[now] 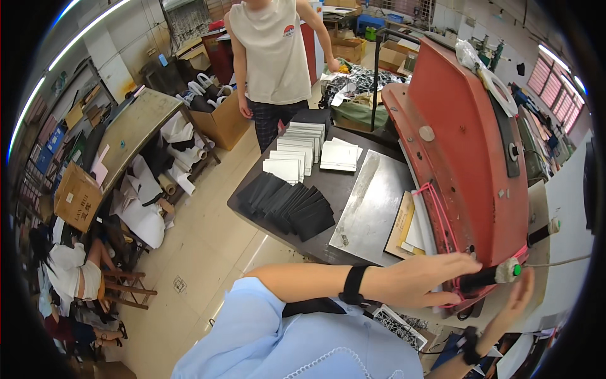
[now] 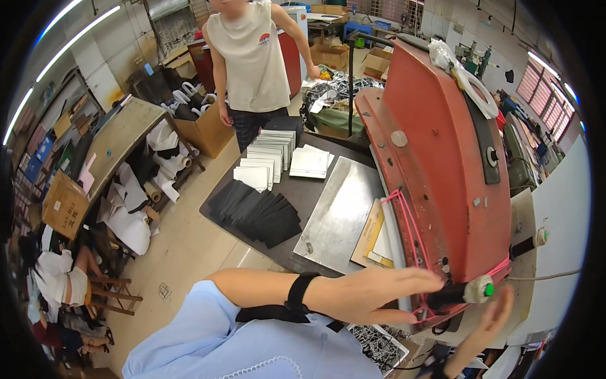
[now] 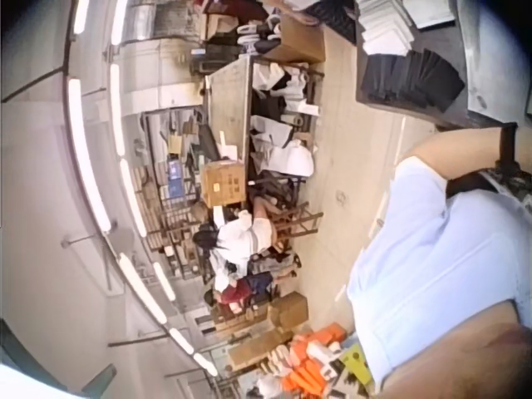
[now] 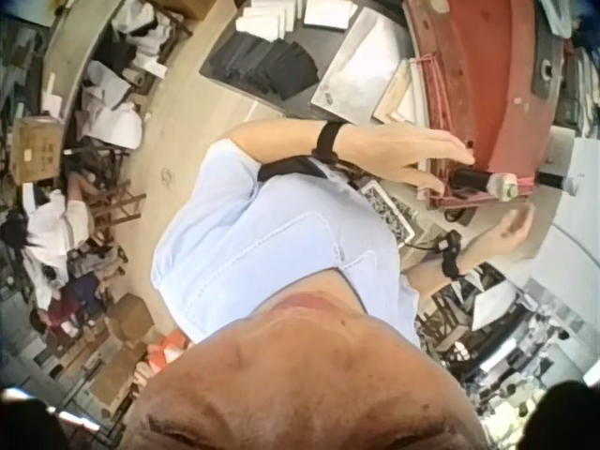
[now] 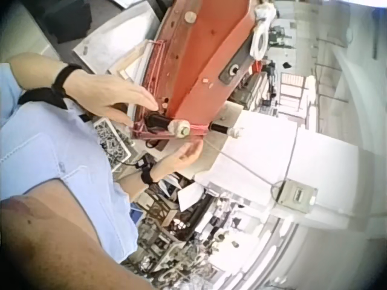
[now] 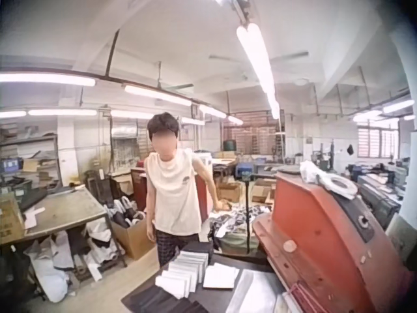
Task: Assembling leather wallets by inserting card sleeves and papers into the pockets and using a press machine.
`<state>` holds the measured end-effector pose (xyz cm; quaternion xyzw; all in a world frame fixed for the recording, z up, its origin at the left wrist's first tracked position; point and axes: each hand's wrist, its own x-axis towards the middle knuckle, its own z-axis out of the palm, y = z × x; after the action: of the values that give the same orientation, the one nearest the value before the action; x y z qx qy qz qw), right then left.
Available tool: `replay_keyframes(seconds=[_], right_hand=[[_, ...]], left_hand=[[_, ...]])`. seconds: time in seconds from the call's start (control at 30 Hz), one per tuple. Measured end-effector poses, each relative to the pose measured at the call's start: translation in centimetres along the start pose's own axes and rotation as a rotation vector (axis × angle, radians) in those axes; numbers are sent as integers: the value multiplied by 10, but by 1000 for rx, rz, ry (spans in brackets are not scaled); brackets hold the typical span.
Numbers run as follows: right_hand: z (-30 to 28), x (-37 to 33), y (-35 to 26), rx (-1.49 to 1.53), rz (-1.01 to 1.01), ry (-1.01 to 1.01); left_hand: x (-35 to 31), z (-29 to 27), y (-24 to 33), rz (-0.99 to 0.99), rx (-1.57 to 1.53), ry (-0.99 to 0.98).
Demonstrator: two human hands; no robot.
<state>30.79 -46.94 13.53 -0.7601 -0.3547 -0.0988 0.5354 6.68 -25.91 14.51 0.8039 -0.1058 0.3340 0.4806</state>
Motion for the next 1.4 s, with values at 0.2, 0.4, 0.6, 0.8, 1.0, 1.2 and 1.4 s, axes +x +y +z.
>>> replay_keyframes(seconds=[0.2, 0.4, 0.6, 0.8, 1.0, 1.2, 1.4], right_hand=[[-31, 85, 52, 18, 11, 185], [28, 86, 30, 375, -3, 96], [27, 66, 6, 688, 178, 76], [43, 66, 9, 809, 171, 46], [44, 55, 23, 942, 215, -55], [46, 52, 26, 931, 194, -80], [46, 55, 25, 920, 213, -34]], left_hand=[[19, 3, 16, -154, -388, 55], [-12, -29, 27, -362, -496, 272], [-30, -56, 34, -373, -551, 413], [-43, -63, 24, -315, -569, 490], [-54, -55, 12, -316, -602, 507], [-60, -52, 5, -308, -593, 491], [-54, -51, 11, -295, -565, 495]])
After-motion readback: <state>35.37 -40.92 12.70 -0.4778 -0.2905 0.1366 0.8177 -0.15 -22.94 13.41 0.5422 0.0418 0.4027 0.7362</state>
